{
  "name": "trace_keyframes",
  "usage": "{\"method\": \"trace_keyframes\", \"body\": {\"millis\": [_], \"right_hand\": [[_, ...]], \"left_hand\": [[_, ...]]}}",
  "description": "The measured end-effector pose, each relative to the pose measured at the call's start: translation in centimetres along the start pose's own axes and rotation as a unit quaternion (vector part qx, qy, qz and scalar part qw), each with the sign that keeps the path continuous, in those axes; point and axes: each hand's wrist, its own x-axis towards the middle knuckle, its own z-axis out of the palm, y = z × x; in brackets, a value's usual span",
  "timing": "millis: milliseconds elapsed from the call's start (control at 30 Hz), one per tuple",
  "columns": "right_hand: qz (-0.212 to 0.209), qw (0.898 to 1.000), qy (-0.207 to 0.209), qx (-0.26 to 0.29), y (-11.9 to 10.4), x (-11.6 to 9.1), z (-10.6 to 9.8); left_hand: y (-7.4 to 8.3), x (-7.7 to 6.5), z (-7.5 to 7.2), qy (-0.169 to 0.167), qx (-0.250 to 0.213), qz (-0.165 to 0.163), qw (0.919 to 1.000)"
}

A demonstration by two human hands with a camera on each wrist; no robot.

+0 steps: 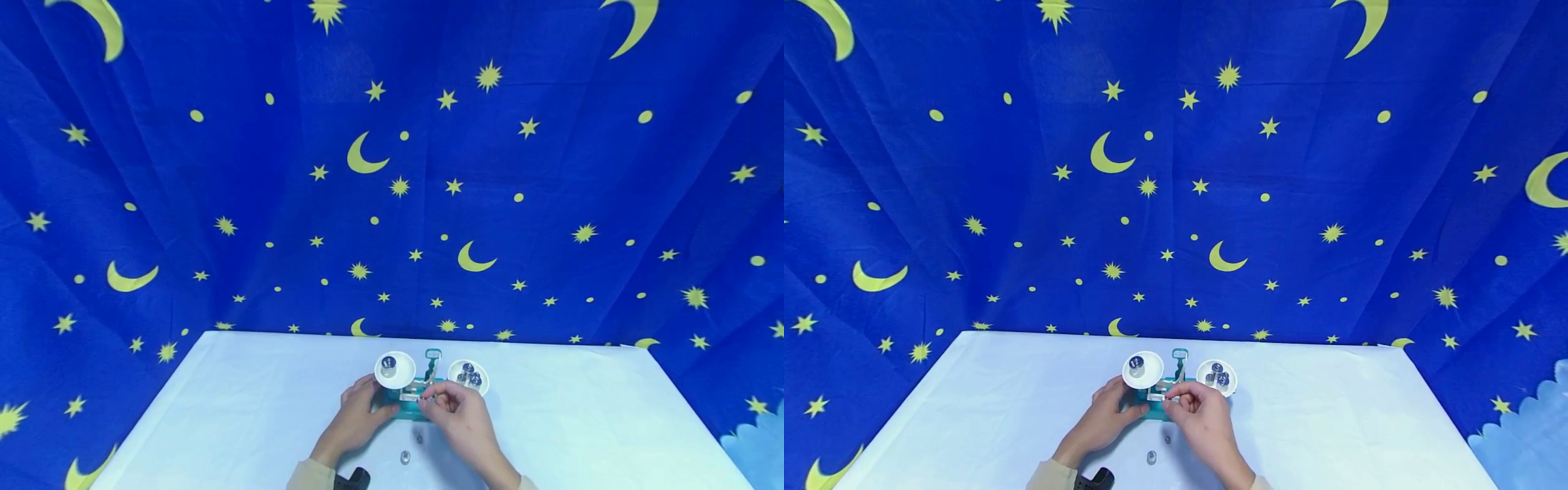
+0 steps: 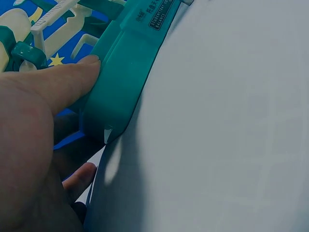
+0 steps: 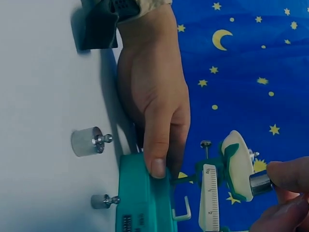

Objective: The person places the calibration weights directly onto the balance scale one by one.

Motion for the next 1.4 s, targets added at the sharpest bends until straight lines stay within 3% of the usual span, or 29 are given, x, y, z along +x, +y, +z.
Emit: {"method": "trace_keyframes", "body": {"millis": [467, 1000, 1400], "right_hand": [[-0.016, 0.999, 0.03, 0.017, -1.0, 1.0, 1.3], [-0.015, 0.999, 0.04, -0.011, -1.3, 2.2, 2.6], [-0.042, 0.996, 0.078, -0.015, -1.2, 2.8, 3.7]], "left_hand": [[0.2, 0.0, -0.1, 0.005, -0.006, -0.001, 1.0], [0.2, 0.0, -0.1, 0.0, -0.004, -0.007, 1.0], [0.1, 0.1, 0.0, 0.001, -0.004, 0.002, 1.0]]}}
